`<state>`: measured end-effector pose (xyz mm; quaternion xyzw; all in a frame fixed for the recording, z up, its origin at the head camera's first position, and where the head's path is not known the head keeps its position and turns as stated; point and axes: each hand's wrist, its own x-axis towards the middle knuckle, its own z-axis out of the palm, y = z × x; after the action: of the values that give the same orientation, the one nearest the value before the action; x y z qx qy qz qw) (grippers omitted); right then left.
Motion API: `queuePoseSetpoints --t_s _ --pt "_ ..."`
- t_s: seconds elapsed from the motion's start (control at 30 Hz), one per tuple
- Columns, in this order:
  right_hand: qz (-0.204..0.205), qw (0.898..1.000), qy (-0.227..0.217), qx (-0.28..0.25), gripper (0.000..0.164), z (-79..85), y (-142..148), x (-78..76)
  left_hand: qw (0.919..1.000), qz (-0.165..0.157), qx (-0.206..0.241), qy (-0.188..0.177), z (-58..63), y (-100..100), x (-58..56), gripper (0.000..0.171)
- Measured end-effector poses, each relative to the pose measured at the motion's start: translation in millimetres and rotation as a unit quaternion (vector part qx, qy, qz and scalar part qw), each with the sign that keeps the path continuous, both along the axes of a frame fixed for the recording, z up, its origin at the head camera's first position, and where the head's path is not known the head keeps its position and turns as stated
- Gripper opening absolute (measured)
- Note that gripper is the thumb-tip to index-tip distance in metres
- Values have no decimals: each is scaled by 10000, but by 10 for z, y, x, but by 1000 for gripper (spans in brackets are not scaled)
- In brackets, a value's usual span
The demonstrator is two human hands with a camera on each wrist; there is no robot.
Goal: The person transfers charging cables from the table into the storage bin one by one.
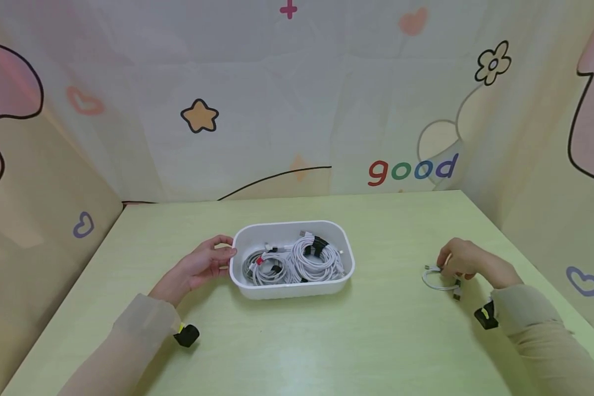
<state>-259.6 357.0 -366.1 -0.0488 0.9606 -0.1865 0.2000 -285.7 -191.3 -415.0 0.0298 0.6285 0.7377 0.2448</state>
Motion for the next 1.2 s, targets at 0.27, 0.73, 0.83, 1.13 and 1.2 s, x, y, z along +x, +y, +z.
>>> queuePoseSetpoints --t_s 0.27,0.73,0.83,1.13,1.2 --pt "-41 9998 113 -182 8 -104 58 -14 10000 -8 37 -7 -23 -4 -22 26" --pt "226 9935 -104 -1112 14 -69 126 -96 10000 53 47 -21 -28 7 -14 26" --pt "193 9921 -120 -1236 15 -45 114 -96 10000 62 66 -29 -25 5 -12 26" --pt "190 9881 -177 -1515 19 -46 56 -142 10000 68 63 -20 -23 5 -8 25" --pt "193 9874 -191 -1558 20 -25 19 -145 10000 64 61 -17 -23 3 -6 25"
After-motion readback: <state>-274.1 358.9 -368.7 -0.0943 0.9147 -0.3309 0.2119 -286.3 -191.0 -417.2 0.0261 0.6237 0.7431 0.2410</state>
